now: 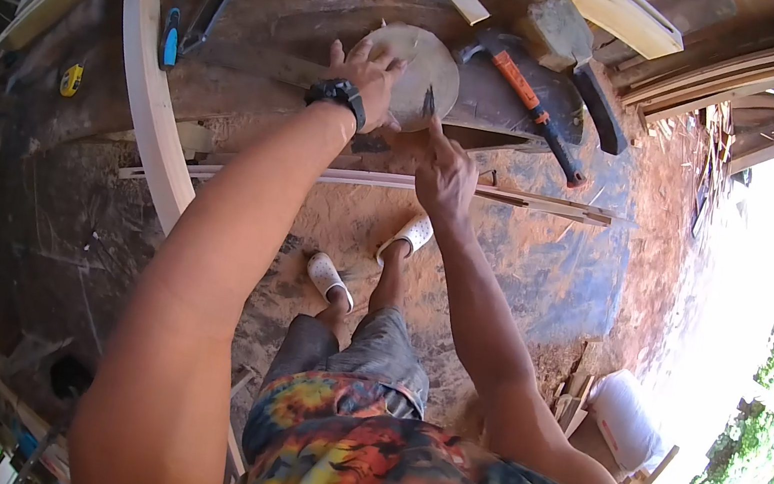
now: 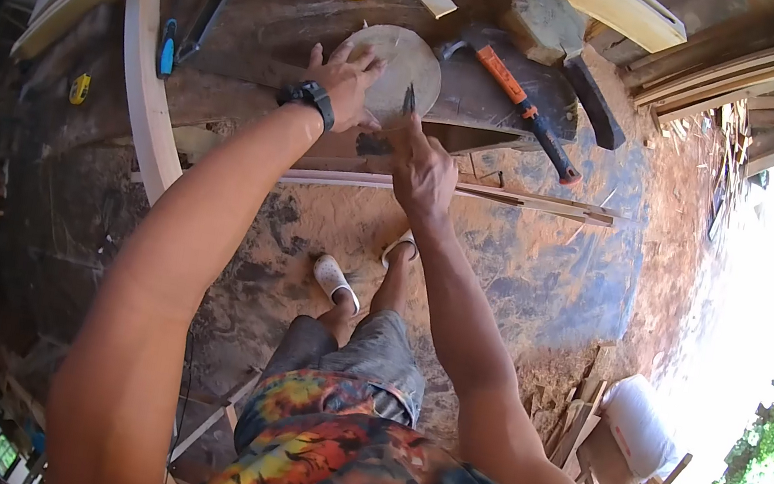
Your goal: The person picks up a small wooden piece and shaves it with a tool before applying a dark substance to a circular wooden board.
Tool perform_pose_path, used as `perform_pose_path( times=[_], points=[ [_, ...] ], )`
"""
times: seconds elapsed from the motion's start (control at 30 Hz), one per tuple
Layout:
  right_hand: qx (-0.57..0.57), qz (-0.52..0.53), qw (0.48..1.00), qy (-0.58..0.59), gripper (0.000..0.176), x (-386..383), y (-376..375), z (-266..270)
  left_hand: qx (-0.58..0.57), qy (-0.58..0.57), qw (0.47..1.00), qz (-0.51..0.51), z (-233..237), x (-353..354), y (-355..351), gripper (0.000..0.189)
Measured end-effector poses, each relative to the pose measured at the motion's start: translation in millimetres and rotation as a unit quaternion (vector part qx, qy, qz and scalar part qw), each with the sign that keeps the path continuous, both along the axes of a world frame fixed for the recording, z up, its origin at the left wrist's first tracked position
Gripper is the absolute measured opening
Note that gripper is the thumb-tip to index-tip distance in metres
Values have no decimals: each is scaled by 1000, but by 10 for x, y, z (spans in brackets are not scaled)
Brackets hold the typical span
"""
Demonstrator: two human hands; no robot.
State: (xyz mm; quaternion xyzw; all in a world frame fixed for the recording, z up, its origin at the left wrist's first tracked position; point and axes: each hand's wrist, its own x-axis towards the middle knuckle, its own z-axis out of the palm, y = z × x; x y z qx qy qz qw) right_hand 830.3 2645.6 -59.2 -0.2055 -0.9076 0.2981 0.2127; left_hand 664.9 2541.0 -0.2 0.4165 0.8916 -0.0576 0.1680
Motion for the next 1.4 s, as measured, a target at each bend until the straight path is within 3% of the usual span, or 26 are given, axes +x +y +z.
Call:
perform_pose_path(
  times=[0.07, 0.2, 0.27, 0.33, 0.77, 0.9, 1.07, 1.27, 1.4],
  points=[
    [-13, -11, 1000, 15, 38, 109, -16, -140, -9, 1, 1000, 1, -13, -3, -12, 98],
    [-20, -41, 997, -60, 39, -270, 92, 46, 4, -5, 1000, -3, -49, 38, -22, 98],
    [11, -38, 999, -20, 40, -101, 16, -24, -5, 1, 1000, -7, 10, -11, -4, 98],
    [-39, -31, 999, -14, 40, 68, -47, -17, -6, 5, 1000, -7, 5, 6, -5, 97],
    [-32, -41, 998, -40, 41, -269, 104, 3, 4, -9, 1000, 6, 32, 15, -1, 90],
    [-22, -27, 999, -15, 38, 31, -44, -5, 4, 0, 1000, 2, -9, -10, -8, 89],
    [-42, -40, 997, -51, 34, -174, 39, 68, 14, 7, 1000, -2, -64, -6, -9, 99],
    [-29, -25, 999, 6, 33, -45, 12, -47, 13, 5, 1000, -6, -48, -6, -11, 98],
    [-17, -41, 998, -36, 34, -203, 32, -1, 17, 3, 1000, -5, -88, -2, -13, 99]
  ],
)
